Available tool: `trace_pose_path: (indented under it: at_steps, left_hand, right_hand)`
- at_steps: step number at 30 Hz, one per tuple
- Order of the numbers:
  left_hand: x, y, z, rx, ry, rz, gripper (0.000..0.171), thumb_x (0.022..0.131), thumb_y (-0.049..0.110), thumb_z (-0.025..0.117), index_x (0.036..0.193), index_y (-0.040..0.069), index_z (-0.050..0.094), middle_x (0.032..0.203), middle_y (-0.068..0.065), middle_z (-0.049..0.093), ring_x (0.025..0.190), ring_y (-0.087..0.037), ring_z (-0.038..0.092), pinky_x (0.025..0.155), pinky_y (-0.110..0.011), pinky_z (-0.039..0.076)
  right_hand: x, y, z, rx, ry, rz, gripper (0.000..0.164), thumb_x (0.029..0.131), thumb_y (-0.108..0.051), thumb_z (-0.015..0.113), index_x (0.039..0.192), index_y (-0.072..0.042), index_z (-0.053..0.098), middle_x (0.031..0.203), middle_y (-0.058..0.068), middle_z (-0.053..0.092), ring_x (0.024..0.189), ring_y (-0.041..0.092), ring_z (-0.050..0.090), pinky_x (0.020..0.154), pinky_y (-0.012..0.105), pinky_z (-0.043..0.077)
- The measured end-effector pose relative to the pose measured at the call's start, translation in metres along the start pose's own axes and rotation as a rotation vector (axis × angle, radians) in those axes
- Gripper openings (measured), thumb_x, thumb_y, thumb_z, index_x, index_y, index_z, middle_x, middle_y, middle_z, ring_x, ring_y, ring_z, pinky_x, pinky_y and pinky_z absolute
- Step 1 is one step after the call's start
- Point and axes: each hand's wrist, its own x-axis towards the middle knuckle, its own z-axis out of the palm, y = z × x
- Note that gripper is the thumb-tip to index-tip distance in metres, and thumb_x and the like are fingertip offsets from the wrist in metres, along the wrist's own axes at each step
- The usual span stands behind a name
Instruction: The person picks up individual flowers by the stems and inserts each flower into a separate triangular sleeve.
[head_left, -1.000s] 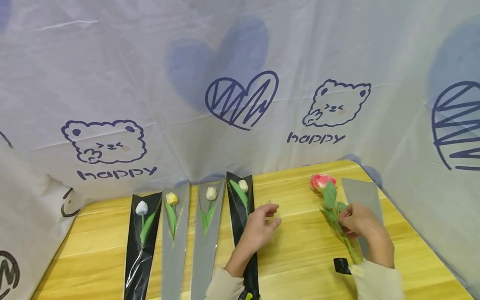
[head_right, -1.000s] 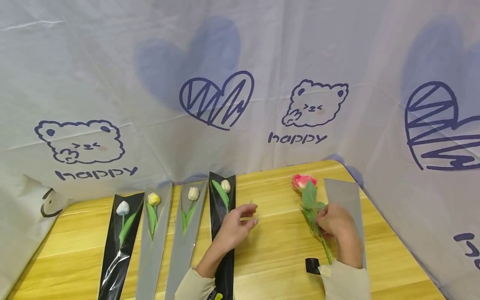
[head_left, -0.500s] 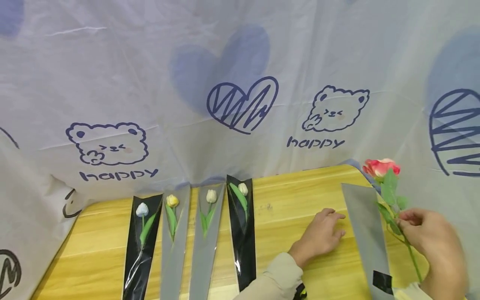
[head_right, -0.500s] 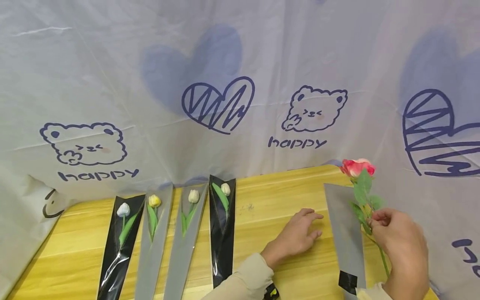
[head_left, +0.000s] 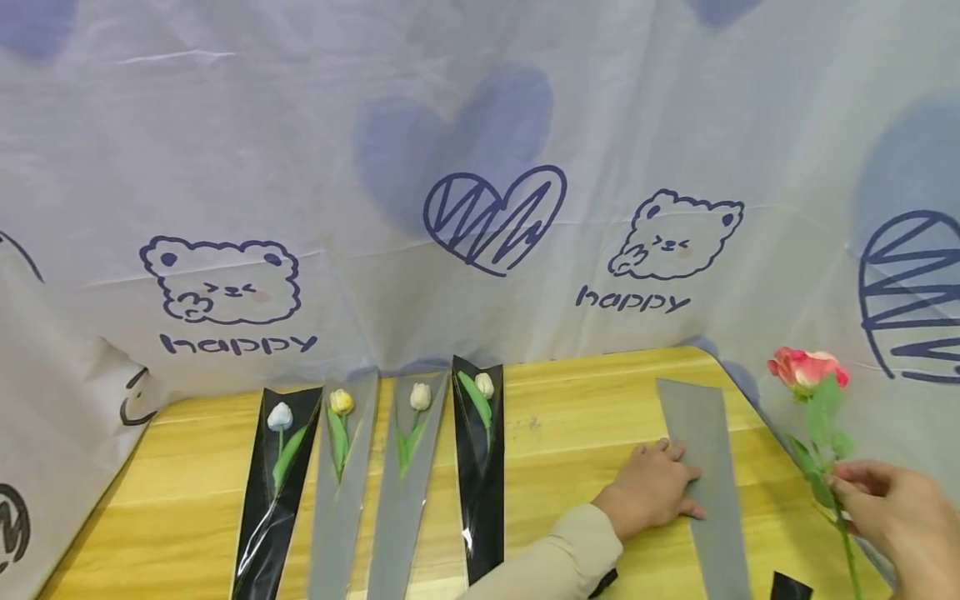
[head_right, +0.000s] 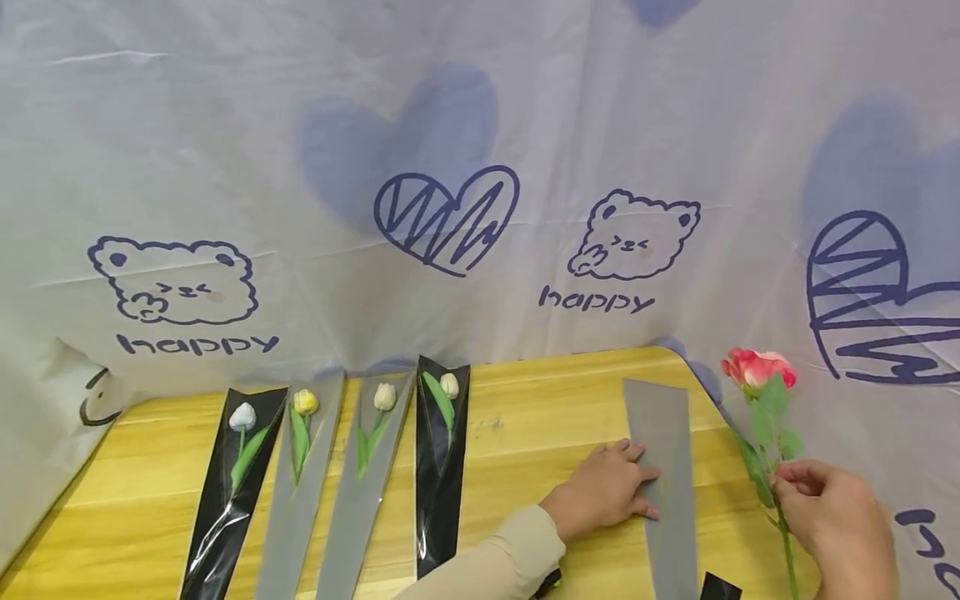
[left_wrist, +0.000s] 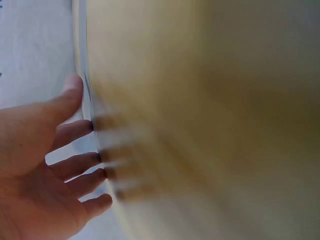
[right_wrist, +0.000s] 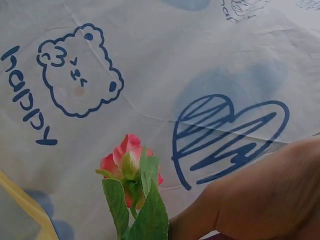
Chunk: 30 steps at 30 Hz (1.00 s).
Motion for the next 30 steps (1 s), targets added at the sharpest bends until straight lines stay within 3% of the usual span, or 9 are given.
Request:
trace_pose_path:
  at_steps: [3, 6, 13, 17, 20, 21, 22, 26, 30]
  left_hand:
    - [-0.012, -0.016, -0.006, 0.042, 0.060, -0.012, 0.052, 0.082, 0.071, 0.065, 0.121, 0.038, 0.074, 0.118, 0.013, 0.063, 0.124, -0.007, 0.054, 0.103, -0.029, 0.046]
    - [-0.024, -0.031, -0.010, 0.041, 0.077, -0.026, 0.041, 0.077, 0.065, 0.073, 0.099, 0.031, 0.078, 0.095, 0.012, 0.062, 0.100, -0.005, 0.059, 0.087, -0.020, 0.049]
    - [-0.052, -0.063, -0.020, -0.136, 0.032, -0.025, 0.045, 0.081, 0.040, 0.084, 0.123, 0.024, 0.076, 0.113, 0.011, 0.070, 0.102, -0.003, 0.064, 0.079, -0.014, 0.050]
    - [-0.064, -0.079, -0.019, -0.272, 0.071, -0.041, 0.026, 0.087, 0.016, 0.084, 0.113, 0.019, 0.080, 0.107, 0.008, 0.074, 0.094, -0.003, 0.067, 0.069, -0.012, 0.049]
    - [-0.074, -0.093, -0.020, -0.432, 0.126, -0.071, 0.028, 0.090, 0.004, 0.079, 0.116, 0.015, 0.078, 0.113, 0.005, 0.074, 0.098, -0.005, 0.067, 0.070, -0.014, 0.050]
    - [-0.077, -0.097, -0.021, -0.503, 0.141, -0.080, 0.028, 0.090, 0.002, 0.077, 0.116, 0.013, 0.078, 0.113, 0.003, 0.074, 0.097, -0.006, 0.066, 0.071, -0.015, 0.050]
    - [-0.081, -0.103, -0.022, -0.585, 0.157, -0.086, 0.028, 0.090, 0.001, 0.077, 0.116, 0.012, 0.077, 0.113, 0.002, 0.073, 0.095, -0.007, 0.066, 0.081, -0.018, 0.051]
    - [-0.096, -0.122, -0.022, -0.894, 0.177, -0.144, 0.028, 0.087, -0.005, 0.078, 0.112, 0.008, 0.075, 0.111, -0.004, 0.072, 0.086, -0.009, 0.063, 0.080, -0.028, 0.053]
    - [-0.111, -0.136, -0.022, -0.990, 0.140, -0.222, 0.042, 0.084, -0.007, 0.080, 0.123, 0.006, 0.072, 0.124, -0.011, 0.068, 0.093, -0.017, 0.065, 0.068, -0.027, 0.053]
  right_hand:
    - [-0.001, -0.003, 0.002, 0.006, -0.009, -0.030, 0.026, 0.101, -0.002, 0.055, 0.119, 0.017, 0.057, 0.098, 0.031, 0.064, 0.064, 0.023, 0.063, 0.055, 0.037, 0.055]
    - [0.000, -0.007, 0.003, -0.016, -0.035, -0.105, 0.024, 0.100, -0.002, 0.057, 0.115, 0.017, 0.059, 0.092, 0.026, 0.066, 0.062, 0.019, 0.063, 0.057, 0.038, 0.056]
    - [-0.002, -0.018, 0.005, -0.079, -0.099, -0.268, 0.025, 0.099, -0.007, 0.057, 0.112, 0.014, 0.062, 0.087, 0.017, 0.069, 0.063, 0.016, 0.064, 0.058, 0.032, 0.051]
    - [-0.003, -0.021, 0.009, -0.074, -0.105, -0.314, 0.025, 0.099, -0.007, 0.058, 0.112, 0.014, 0.063, 0.085, 0.011, 0.070, 0.063, 0.013, 0.062, 0.058, 0.029, 0.048]
    - [-0.004, -0.023, 0.011, -0.060, -0.109, -0.344, 0.025, 0.098, -0.006, 0.059, 0.111, 0.014, 0.064, 0.085, 0.011, 0.070, 0.064, 0.012, 0.062, 0.056, 0.027, 0.050]
    - [-0.004, -0.024, 0.011, -0.060, -0.112, -0.360, 0.025, 0.098, -0.006, 0.059, 0.111, 0.014, 0.064, 0.085, 0.011, 0.070, 0.064, 0.012, 0.061, 0.056, 0.027, 0.049]
    - [-0.004, -0.024, 0.011, -0.060, -0.113, -0.376, 0.024, 0.098, -0.007, 0.059, 0.110, 0.014, 0.064, 0.084, 0.011, 0.070, 0.063, 0.012, 0.061, 0.056, 0.026, 0.048]
    - [-0.005, -0.026, 0.012, -0.067, -0.109, -0.424, 0.024, 0.098, -0.008, 0.059, 0.108, 0.013, 0.065, 0.084, 0.010, 0.070, 0.064, 0.012, 0.061, 0.056, 0.025, 0.047]
    - [-0.005, -0.030, 0.014, -0.074, -0.114, -0.430, 0.024, 0.099, -0.009, 0.060, 0.109, 0.013, 0.065, 0.087, 0.015, 0.070, 0.064, 0.012, 0.061, 0.057, 0.027, 0.048]
